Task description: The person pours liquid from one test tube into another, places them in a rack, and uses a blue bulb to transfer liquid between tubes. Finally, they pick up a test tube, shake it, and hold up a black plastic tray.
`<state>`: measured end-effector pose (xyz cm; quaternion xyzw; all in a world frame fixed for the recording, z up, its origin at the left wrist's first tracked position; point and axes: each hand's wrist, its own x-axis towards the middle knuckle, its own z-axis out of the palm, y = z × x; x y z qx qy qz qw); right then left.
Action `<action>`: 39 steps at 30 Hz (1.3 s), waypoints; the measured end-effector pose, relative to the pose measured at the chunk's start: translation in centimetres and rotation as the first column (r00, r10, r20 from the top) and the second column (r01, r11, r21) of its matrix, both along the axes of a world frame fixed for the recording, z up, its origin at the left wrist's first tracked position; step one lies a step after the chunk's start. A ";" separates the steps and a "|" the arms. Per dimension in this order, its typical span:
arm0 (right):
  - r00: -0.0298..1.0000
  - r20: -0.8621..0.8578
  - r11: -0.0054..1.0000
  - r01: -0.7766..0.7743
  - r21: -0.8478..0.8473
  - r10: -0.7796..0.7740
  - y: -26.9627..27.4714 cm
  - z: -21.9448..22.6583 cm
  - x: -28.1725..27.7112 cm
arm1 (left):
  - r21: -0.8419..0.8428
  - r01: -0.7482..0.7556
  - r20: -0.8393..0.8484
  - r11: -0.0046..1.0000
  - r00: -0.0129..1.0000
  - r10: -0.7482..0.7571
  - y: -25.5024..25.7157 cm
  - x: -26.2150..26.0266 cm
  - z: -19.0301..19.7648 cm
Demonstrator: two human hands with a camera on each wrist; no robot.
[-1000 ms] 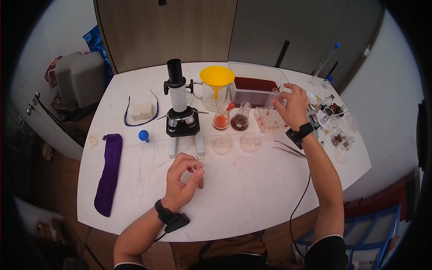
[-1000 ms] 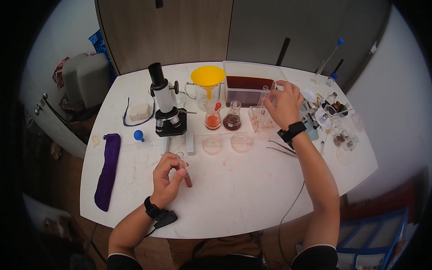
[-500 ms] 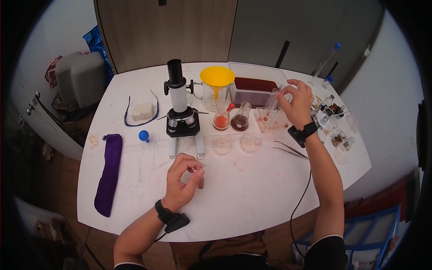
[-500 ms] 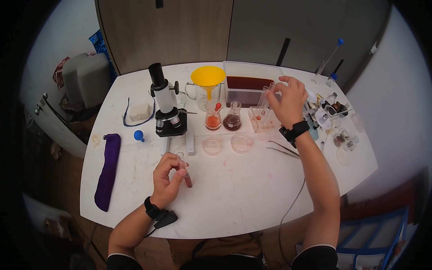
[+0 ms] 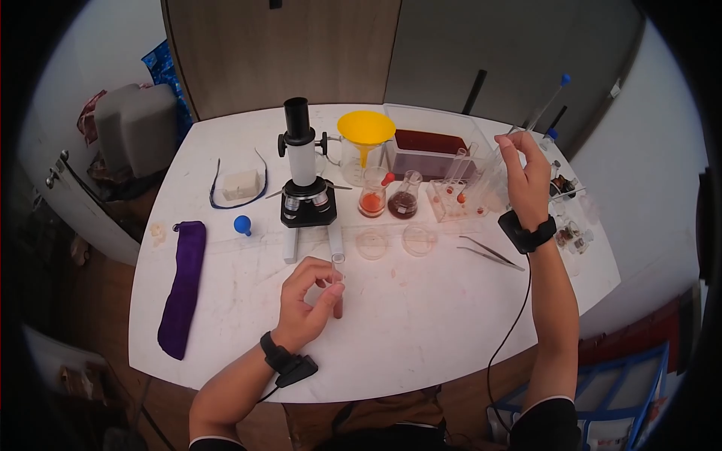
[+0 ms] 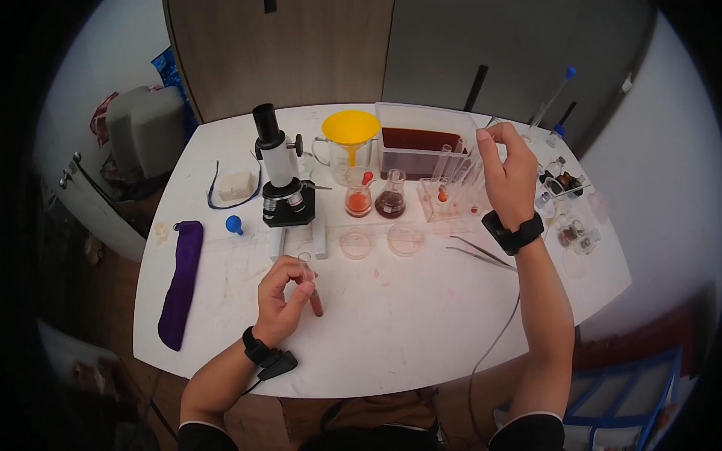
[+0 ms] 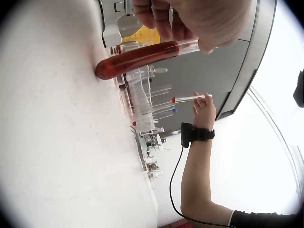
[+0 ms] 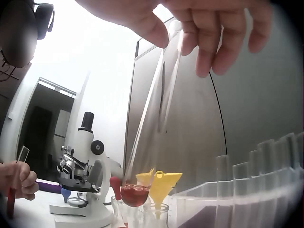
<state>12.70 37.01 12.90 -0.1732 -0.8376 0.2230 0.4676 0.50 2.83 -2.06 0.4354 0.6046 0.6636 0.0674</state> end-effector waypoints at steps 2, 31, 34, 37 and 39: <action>0.995 -0.048 0.996 -0.087 -0.028 0.086 -1.3 0.2 0.2 | -0.004 -0.006 0.005 1.000 1.000 0.006 0.0 0.0 0.1; 0.657 0.476 0.735 -0.677 0.032 0.585 -13.2 -1.1 0.1 | 0.016 0.012 -0.022 1.000 1.000 -0.012 -0.1 0.2 0.9; 0.654 0.479 0.731 -0.682 0.038 0.585 -13.5 -1.1 0.1 | 0.018 0.010 -0.045 1.000 0.999 -0.010 -0.1 0.1 0.9; 0.648 0.480 0.727 -0.686 0.031 0.591 -13.7 -1.3 0.0 | 0.010 0.010 -0.045 1.000 0.999 -0.009 -0.1 0.1 0.8; 0.646 0.479 0.728 -0.686 0.023 0.594 -13.7 -1.3 0.0 | 0.007 0.005 -0.047 1.000 0.999 -0.005 -0.1 0.1 0.9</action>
